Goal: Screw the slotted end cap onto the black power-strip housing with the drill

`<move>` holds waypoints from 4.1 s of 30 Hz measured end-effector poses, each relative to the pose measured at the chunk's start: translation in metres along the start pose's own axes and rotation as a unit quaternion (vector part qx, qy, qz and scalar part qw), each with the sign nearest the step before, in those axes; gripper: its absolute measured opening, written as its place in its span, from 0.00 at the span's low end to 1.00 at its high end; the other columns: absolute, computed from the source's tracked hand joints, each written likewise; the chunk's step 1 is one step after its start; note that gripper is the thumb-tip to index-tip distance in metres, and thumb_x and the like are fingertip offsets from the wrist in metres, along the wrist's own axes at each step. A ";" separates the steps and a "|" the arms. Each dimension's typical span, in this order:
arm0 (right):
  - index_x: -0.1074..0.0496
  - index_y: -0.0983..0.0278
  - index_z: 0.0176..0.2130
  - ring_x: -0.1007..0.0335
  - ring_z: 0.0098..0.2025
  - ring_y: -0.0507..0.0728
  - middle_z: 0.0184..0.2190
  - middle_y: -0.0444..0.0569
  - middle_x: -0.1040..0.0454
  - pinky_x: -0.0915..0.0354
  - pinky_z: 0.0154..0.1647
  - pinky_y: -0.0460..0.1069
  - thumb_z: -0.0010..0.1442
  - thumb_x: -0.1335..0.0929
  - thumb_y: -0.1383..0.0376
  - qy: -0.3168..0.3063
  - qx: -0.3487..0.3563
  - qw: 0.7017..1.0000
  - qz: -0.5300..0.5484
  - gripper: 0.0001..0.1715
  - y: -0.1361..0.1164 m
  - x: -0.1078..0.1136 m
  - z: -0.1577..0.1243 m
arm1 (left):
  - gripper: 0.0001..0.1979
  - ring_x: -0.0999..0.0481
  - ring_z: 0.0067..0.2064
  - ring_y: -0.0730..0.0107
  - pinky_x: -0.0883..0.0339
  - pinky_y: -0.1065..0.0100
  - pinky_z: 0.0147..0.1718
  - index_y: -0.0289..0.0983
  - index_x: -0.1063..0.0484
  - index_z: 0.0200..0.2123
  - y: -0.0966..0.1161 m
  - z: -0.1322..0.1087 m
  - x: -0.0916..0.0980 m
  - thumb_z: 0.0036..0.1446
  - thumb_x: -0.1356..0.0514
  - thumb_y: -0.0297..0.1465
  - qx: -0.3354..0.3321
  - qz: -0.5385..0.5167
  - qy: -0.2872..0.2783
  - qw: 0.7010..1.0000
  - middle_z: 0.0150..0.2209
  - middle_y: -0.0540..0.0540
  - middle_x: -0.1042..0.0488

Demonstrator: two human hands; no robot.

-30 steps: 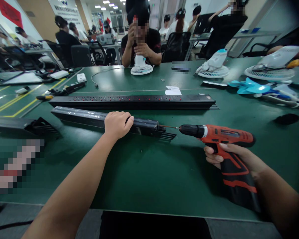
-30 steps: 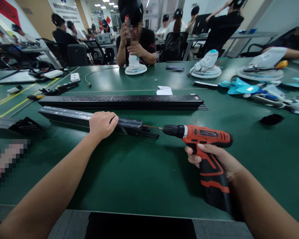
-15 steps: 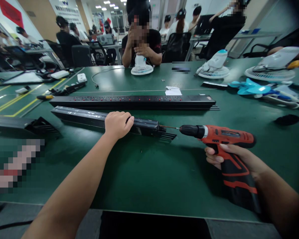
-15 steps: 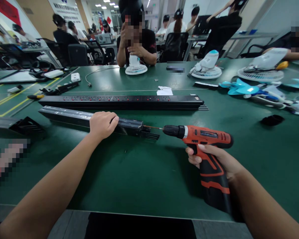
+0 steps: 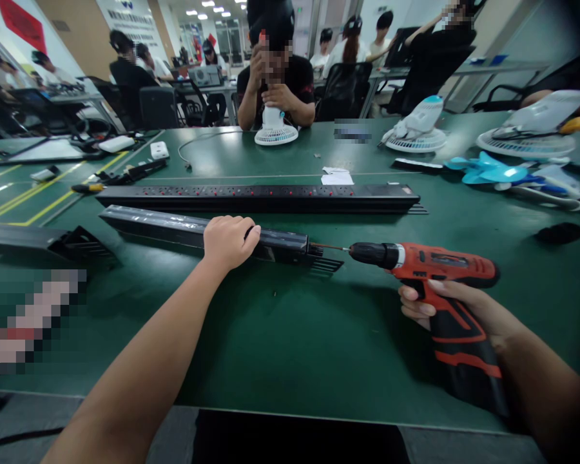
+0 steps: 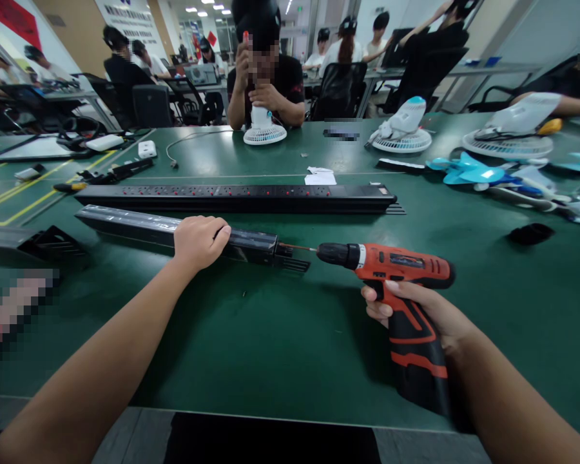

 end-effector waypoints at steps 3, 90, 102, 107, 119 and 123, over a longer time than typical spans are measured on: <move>0.34 0.60 0.30 0.51 0.19 0.49 0.16 0.40 0.40 0.45 0.16 0.45 0.41 0.33 0.54 -0.010 -0.008 1.000 -0.001 0.15 0.001 -0.001 -0.001 | 0.24 0.23 0.34 0.55 0.38 0.55 0.38 0.40 0.19 0.34 0.000 0.000 0.000 0.71 0.52 0.41 -0.001 0.000 -0.001 1.000 0.31 0.44 0.19; 0.31 0.59 0.34 0.44 0.18 0.49 0.23 0.44 0.31 0.40 0.14 0.44 0.39 0.32 0.56 -0.004 0.009 1.000 0.005 0.19 0.001 0.010 0.003 | 0.26 0.22 0.33 0.56 0.38 0.54 0.39 0.40 0.17 0.33 -0.001 0.003 -0.003 0.70 0.53 0.40 -0.011 0.011 -0.020 1.000 0.30 0.43 0.18; 0.31 0.60 0.33 0.45 0.18 0.49 0.23 0.44 0.32 0.41 0.14 0.44 0.39 0.32 0.56 -0.003 0.001 1.000 0.005 0.18 0.001 0.008 0.002 | 0.26 0.22 0.32 0.56 0.39 0.54 0.37 0.40 0.18 0.32 -0.001 0.001 -0.004 0.71 0.53 0.40 -0.032 0.021 -0.013 0.999 0.29 0.43 0.18; 0.32 0.60 0.33 0.44 0.18 0.49 0.24 0.45 0.31 0.40 0.15 0.45 0.39 0.33 0.56 -0.010 -0.004 1.000 0.002 0.18 0.003 0.007 0.001 | 0.26 0.23 0.31 0.57 0.40 0.55 0.36 0.40 0.19 0.30 -0.002 0.000 -0.002 0.70 0.54 0.40 -0.035 0.030 -0.015 0.999 0.28 0.44 0.19; 0.32 0.58 0.34 0.43 0.19 0.50 0.26 0.46 0.30 0.40 0.13 0.45 0.37 0.31 0.57 0.022 0.013 1.000 0.012 0.20 -0.002 0.006 0.000 | 0.25 0.23 0.31 0.57 0.39 0.55 0.36 0.41 0.20 0.30 0.001 0.000 0.003 0.70 0.53 0.40 -0.013 0.030 -0.007 0.999 0.27 0.43 0.20; 0.32 0.60 0.33 0.43 0.19 0.49 0.24 0.45 0.31 0.39 0.15 0.44 0.39 0.32 0.56 0.004 0.006 1.000 0.004 0.18 0.001 0.008 0.000 | 0.26 0.23 0.32 0.56 0.39 0.55 0.36 0.40 0.19 0.31 0.000 0.000 0.002 0.71 0.53 0.40 -0.012 0.025 -0.012 1.000 0.28 0.42 0.20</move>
Point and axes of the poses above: each hand's wrist, its own z-axis towards the middle knuckle, its own x-axis out of the back of the hand, y = z × x, the point moved 8 cm from there along z, towards the middle knuckle
